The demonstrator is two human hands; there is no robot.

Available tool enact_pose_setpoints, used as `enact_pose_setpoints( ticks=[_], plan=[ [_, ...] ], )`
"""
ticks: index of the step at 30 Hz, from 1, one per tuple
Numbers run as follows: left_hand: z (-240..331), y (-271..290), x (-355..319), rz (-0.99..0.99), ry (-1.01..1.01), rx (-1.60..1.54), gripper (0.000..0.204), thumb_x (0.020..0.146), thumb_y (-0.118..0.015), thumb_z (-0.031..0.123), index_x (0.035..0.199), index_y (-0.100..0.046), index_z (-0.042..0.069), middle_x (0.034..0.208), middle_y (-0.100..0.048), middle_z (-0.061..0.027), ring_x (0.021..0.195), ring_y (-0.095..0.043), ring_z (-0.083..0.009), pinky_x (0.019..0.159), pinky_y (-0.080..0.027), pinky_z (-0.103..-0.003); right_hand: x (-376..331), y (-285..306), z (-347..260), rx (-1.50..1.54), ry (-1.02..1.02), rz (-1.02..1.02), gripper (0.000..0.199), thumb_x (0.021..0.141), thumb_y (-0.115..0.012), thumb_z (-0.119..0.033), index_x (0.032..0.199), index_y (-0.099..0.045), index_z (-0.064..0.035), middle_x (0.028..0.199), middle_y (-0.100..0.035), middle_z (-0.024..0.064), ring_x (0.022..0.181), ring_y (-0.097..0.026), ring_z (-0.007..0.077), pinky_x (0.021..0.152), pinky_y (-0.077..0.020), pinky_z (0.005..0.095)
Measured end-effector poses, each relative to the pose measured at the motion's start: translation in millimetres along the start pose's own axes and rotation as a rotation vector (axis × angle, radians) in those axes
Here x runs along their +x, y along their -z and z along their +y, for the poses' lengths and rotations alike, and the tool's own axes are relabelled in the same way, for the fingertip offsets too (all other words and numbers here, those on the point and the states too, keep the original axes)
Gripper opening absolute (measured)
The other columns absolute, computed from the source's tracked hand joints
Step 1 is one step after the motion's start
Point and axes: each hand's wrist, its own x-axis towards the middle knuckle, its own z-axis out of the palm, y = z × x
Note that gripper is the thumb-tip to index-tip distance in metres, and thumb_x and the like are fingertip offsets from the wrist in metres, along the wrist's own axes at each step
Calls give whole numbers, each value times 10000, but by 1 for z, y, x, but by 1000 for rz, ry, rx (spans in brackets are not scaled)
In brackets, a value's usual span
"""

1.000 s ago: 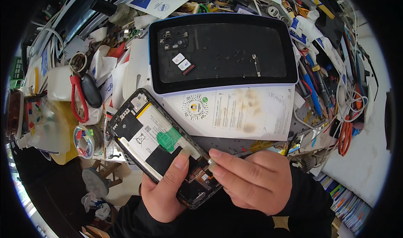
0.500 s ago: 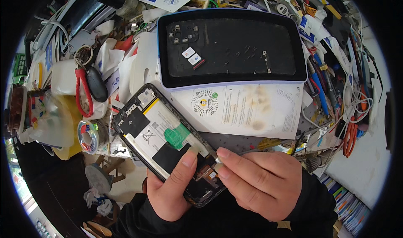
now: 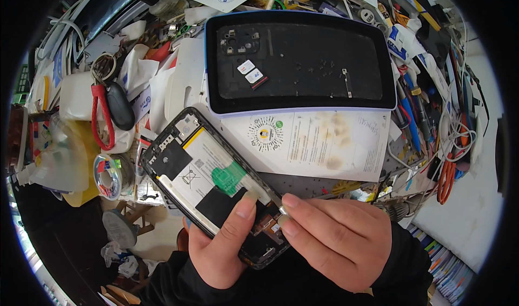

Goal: The person uses a metal spudger to pry and separate the smartphone screen from the chassis, then removes the battery and detaches the display assembly. The phone is held in one hand while the other hand manipulates the tool and components.

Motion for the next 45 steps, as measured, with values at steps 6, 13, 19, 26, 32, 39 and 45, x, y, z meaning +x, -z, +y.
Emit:
enact_pose_setpoints(
  ticks=[6,13,19,26,32,39,45],
  plan=[
    [1,-2,-1,2,-1,10,341,1024,-637,130,1325,-593,-24,1147,-723,-130,965,-723,-220,846,-600,-348,0,3,-2,-17,-11,-60,237,841,-770,-3,1073,-738,37,1092,-764,246,837,-761,259,594,-626,302],
    [2,-1,-2,-21,19,-40,337,1017,-653,104,1322,-605,-30,1164,-721,-122,987,-712,-204,874,-584,-337,0,7,-3,-24,6,-72,233,842,-765,-10,1070,-739,27,1101,-766,246,837,-761,259,610,-629,305],
    [4,0,-3,-49,43,-127,315,1012,-685,57,1308,-636,-39,1178,-724,-94,1018,-688,-160,912,-547,-300,-1,3,-2,-30,7,-58,223,832,-773,-15,1051,-747,20,1091,-767,247,829,-764,254,607,-630,298],
    [3,-1,-2,-11,29,-29,324,1014,-657,90,1314,-610,-24,1155,-724,-115,982,-710,-198,866,-576,-330,0,4,-2,-47,12,-72,213,834,-771,-16,1043,-750,19,1094,-768,244,830,-766,252,601,-627,290],
    [4,-4,-3,-3,27,1,329,1014,-644,102,1317,-596,-18,1148,-726,-127,972,-722,-215,848,-593,-345,2,9,-4,-64,11,-114,215,833,-771,-25,1043,-747,13,1095,-768,241,836,-768,256,609,-626,298],
    [4,-5,-3,20,33,7,359,1017,-649,156,1321,-589,-25,1149,-725,-154,973,-726,-241,867,-594,-363,2,9,-5,-41,-46,-150,210,832,-778,-25,1035,-739,14,1097,-769,235,846,-771,265,618,-629,307],
    [21,-8,-4,-51,293,-89,450,1057,-602,213,1349,-528,-121,1119,-729,-263,1027,-752,-398,926,-632,-487,-11,-3,-14,59,112,66,341,929,-709,-77,1255,-676,17,1184,-733,159,908,-734,283,767,-637,342]
  ],
)
